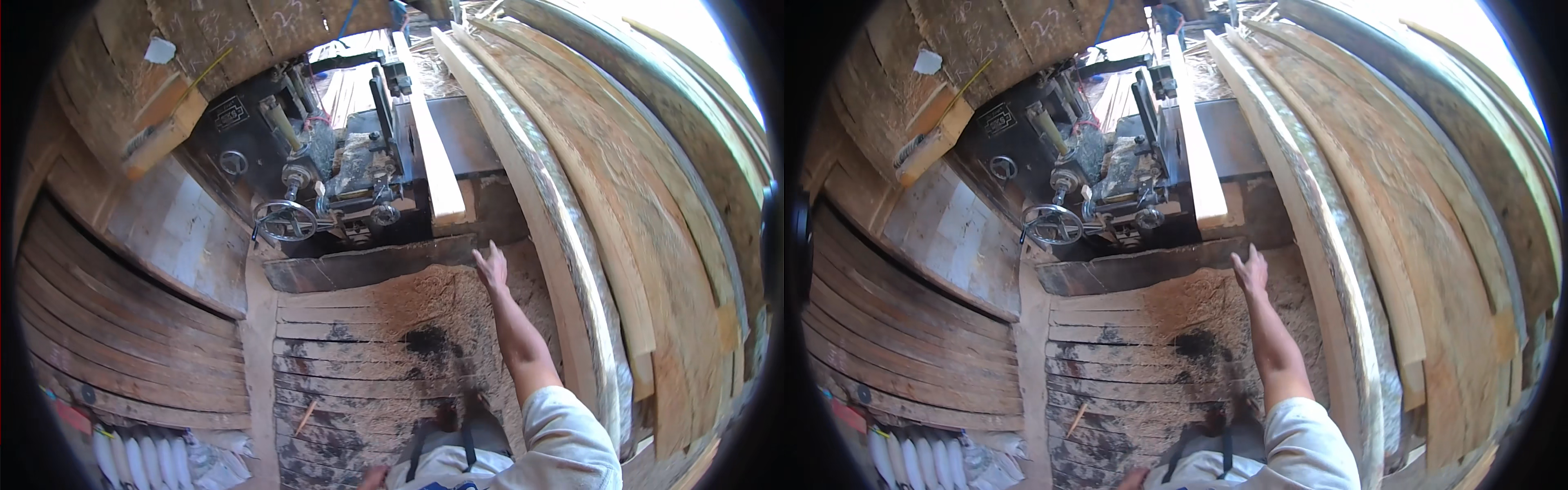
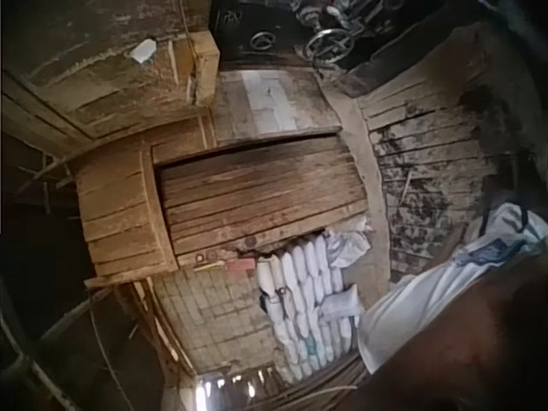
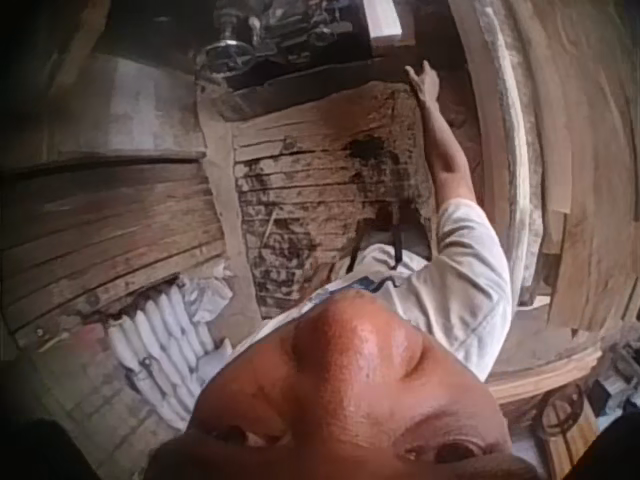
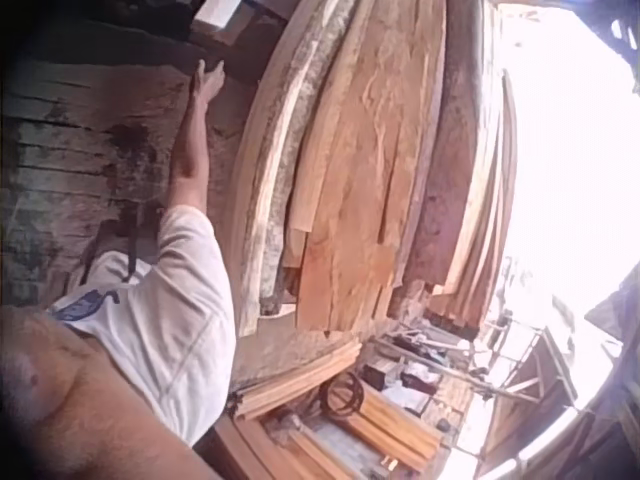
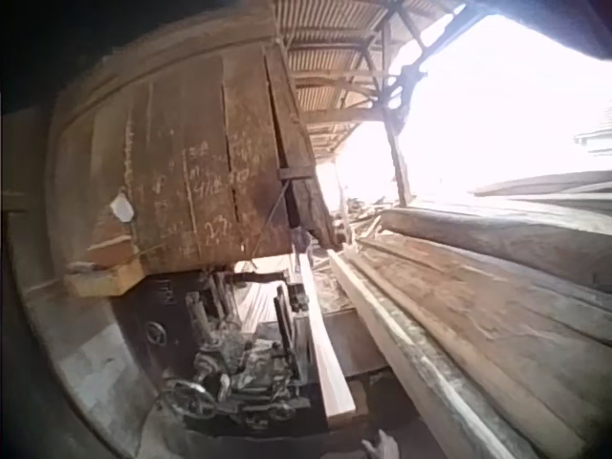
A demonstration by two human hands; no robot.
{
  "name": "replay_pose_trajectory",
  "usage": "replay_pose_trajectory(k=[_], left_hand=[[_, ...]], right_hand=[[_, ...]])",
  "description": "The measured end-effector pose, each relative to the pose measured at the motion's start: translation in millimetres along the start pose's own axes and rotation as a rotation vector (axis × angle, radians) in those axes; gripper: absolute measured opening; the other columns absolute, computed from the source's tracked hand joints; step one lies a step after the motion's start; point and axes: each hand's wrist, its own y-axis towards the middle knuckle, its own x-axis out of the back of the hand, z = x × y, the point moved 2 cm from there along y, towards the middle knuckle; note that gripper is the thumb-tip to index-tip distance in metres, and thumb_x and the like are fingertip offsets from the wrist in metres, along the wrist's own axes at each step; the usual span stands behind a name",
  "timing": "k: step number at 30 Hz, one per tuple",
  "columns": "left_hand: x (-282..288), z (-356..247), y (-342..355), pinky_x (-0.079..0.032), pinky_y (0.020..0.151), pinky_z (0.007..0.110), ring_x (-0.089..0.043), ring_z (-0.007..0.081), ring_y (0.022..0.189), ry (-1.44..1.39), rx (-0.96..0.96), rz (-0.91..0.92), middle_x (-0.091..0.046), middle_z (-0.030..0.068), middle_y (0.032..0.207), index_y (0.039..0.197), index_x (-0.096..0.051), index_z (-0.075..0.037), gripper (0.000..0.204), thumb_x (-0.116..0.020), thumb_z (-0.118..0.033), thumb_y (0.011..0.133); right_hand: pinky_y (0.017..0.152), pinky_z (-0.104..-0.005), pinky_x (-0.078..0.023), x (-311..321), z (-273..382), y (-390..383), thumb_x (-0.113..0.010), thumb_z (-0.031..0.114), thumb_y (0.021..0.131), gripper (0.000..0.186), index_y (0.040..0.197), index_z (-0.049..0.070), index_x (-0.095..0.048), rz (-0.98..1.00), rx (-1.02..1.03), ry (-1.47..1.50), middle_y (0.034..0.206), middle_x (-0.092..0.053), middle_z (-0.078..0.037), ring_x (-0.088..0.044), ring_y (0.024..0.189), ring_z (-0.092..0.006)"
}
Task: The person feeds a long wooden plank through a planing machine and then carries it back to the starting side, repeating the process.
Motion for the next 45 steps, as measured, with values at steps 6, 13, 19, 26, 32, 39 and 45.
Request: replay_pose_trajectory(k=[6, 13, 19, 26, 32, 39, 45], left_hand=[[50.4, 221.4, -59.2, -0.051, 0.052, 0.037, -0.060, 0.0203, 0.060, -0.142, 0.228, -0.148, -0.062, 0.0069, 0.076, 0.095, -0.060, -0.005, 0.035, -0.062, -0.039, 0.087], [60.6, 446.2, -74.7, -0.052, 0.053, 0.036, -0.062, 0.0223, 0.063, -0.424, 0.098, 0.117, -0.062, 0.0062, 0.076, 0.093, -0.061, -0.006, 0.026, -0.058, -0.031, 0.089], [-4.8, 371.6, -157.0, -0.050, 0.062, 0.029, -0.060, 0.0121, 0.075, -0.054, -0.324, -0.049, -0.063, 0.0051, 0.088, 0.103, -0.060, -0.006, 0.046, -0.063, -0.048, 0.085], [-114.0, 446.5, -279.7, -0.037, 0.102, 0.035, -0.044, 0.0234, 0.125, 0.077, -0.553, 0.413, -0.044, 0.0150, 0.139, 0.139, -0.039, -0.001, 0.091, -0.054, -0.069, 0.081], [-94.4, 661.1, -354.4, -0.042, 0.099, 0.035, -0.053, 0.0229, 0.118, -0.111, -0.452, 0.359, -0.054, 0.0152, 0.128, 0.136, -0.043, -0.001, 0.079, -0.055, -0.060, 0.085], [-29.2, 903.6, -437.9, -0.032, 0.106, 0.034, -0.045, 0.0236, 0.123, -0.128, -0.361, 0.361, -0.051, 0.0165, 0.129, 0.134, -0.043, 0.002, 0.077, -0.055, -0.057, 0.085], [19.1, 1061.4, -482.3, -0.050, 0.080, 0.035, -0.060, 0.0216, 0.093, -0.272, -0.236, 0.356, -0.060, 0.0108, 0.105, 0.123, -0.051, 0.000, 0.067, -0.065, -0.051, 0.082]], right_hand=[[0.103, -0.0467, -0.036, -0.4, -9.6, -91.6, -0.064, 0.061, 0.075, 0.097, 0.144, 0.004, -0.027, 0.335, -0.130, -0.009, 0.134, -0.047, -0.026, -0.047, 0.123, -0.0382], [0.095, -0.0346, -0.044, 46.7, -92.9, -387.1, -0.077, 0.030, 0.075, 0.076, 0.135, 0.002, -0.039, 0.460, -0.114, 0.697, 0.122, -0.057, -0.015, -0.054, 0.112, -0.0242], [0.095, -0.0382, -0.044, 134.4, -204.0, -648.3, -0.076, 0.050, 0.070, 0.087, 0.129, -0.005, -0.044, 0.503, -0.180, 0.481, 0.121, -0.058, -0.023, -0.056, 0.112, -0.0304], [0.094, -0.0394, -0.044, 291.4, -208.9, -965.4, -0.070, 0.047, 0.078, 0.079, 0.131, -0.005, -0.040, 0.602, -0.249, 0.291, 0.119, -0.057, -0.026, -0.056, 0.111, -0.0334], [0.102, -0.0379, -0.036, 323.1, -325.8, -1187.6, -0.046, 0.056, 0.091, 0.077, 0.136, -0.005, -0.035, 0.678, -0.387, 0.333, 0.125, -0.052, -0.027, -0.050, 0.119, -0.0350], [0.108, -0.0331, -0.025, 368.5, -275.9, -1263.6, -0.044, 0.036, 0.097, 0.059, 0.142, 0.001, -0.031, 0.648, -0.235, 0.722, 0.140, -0.042, -0.013, -0.036, 0.130, -0.0230], [0.107, -0.0309, -0.026, 364.4, -282.6, -1321.2, -0.043, 0.035, 0.098, 0.058, 0.144, 0.002, -0.030, 0.530, -0.226, 0.740, 0.143, -0.039, -0.012, -0.035, 0.130, -0.0213]])
